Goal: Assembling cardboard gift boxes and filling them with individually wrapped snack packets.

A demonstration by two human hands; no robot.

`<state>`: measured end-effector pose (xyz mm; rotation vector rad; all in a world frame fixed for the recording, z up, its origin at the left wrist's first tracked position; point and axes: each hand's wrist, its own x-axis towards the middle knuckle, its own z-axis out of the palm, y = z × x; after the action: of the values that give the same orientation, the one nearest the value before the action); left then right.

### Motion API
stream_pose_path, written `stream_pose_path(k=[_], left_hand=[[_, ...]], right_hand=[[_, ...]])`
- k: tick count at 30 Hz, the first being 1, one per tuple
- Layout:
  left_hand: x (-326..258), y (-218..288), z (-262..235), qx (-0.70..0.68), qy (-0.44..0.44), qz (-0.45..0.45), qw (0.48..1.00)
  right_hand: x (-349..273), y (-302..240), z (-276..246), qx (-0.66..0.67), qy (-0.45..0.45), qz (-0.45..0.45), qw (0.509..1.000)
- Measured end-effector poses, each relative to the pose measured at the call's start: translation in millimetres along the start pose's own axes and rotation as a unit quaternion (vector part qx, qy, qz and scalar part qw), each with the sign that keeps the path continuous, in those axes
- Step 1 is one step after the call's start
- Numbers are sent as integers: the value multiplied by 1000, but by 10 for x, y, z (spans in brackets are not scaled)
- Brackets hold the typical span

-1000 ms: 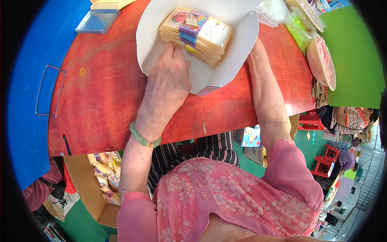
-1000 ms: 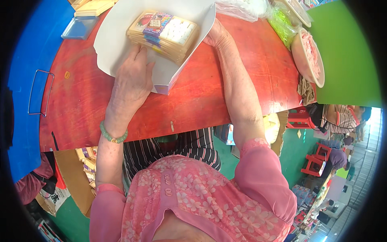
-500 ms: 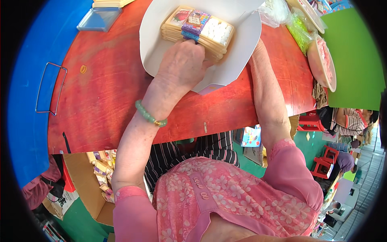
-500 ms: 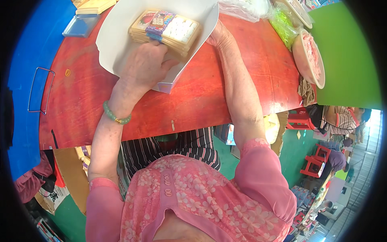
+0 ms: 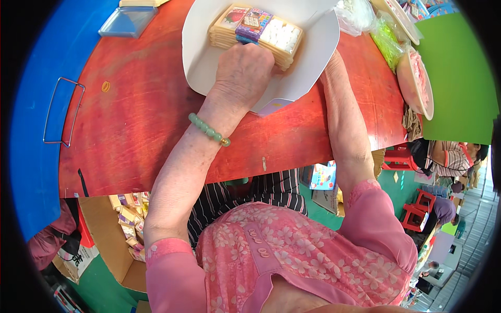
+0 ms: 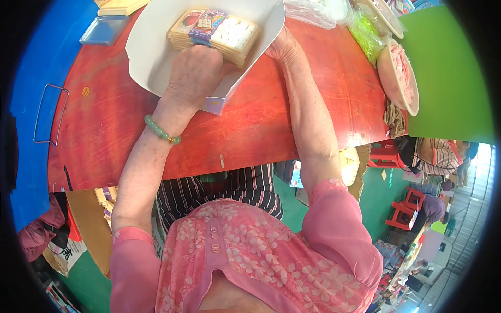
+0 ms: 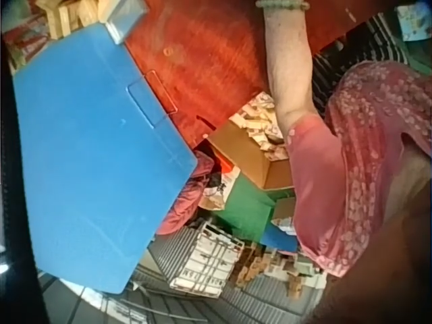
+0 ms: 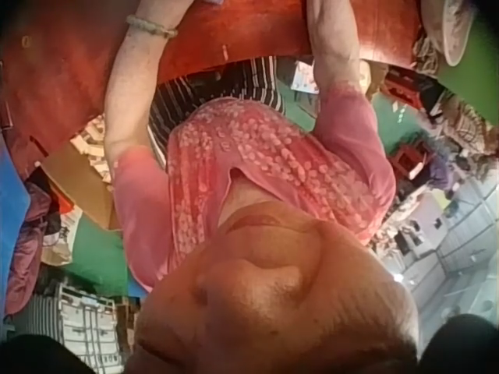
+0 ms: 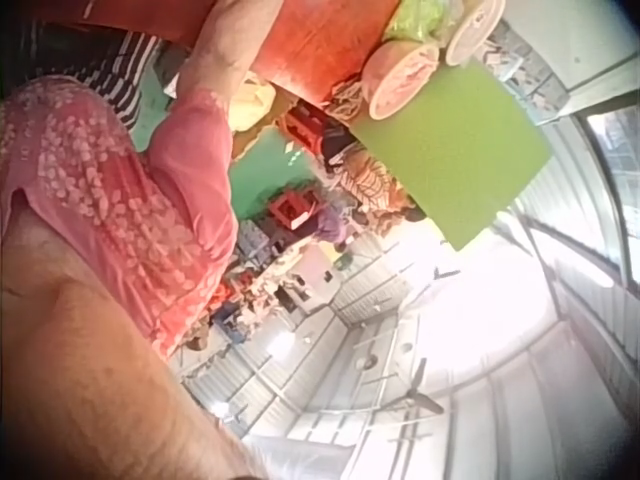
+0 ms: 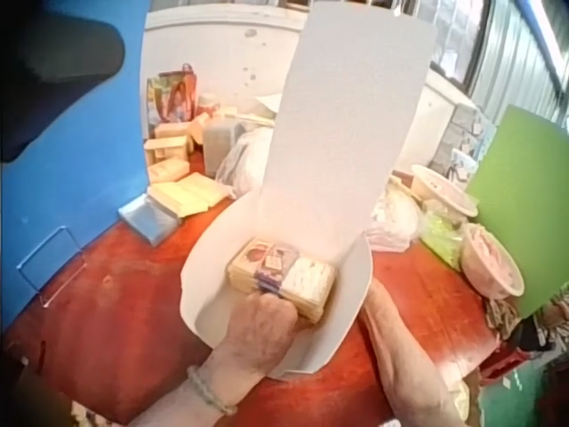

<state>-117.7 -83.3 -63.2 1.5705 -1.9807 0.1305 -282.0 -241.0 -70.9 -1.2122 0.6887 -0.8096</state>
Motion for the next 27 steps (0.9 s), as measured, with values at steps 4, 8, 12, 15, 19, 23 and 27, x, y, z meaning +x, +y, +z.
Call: stream_pose_path(k=[4, 8, 12, 15, 19, 23, 27], left_hand=[[18, 70, -44, 16, -12, -4, 1000], [-2, 130, -33, 6, -6, 0, 1000], [9, 118, -10, 5, -9, -8, 1000], [29, 100, 15, -1, 0, 5, 1000], [40, 103, -3, 0, 7, -4, 1000], [-14, 66, -47, -43, 38, 41, 998], [-236, 30, -144, -128, 22, -33, 991]], right_hand=[[5, 16, -24, 16, -2, -6, 1000], [46, 52, -116, 44, -7, -2, 999], [-75, 53, -156, 10, 47, -51, 998], [-86, 12, -213, -17, 94, -89, 991], [-41, -1, -162, -50, 140, -136, 979], [-156, 19, -80, -67, 155, -158, 973], [-346, 130, 65, -57, 104, -112, 987]])
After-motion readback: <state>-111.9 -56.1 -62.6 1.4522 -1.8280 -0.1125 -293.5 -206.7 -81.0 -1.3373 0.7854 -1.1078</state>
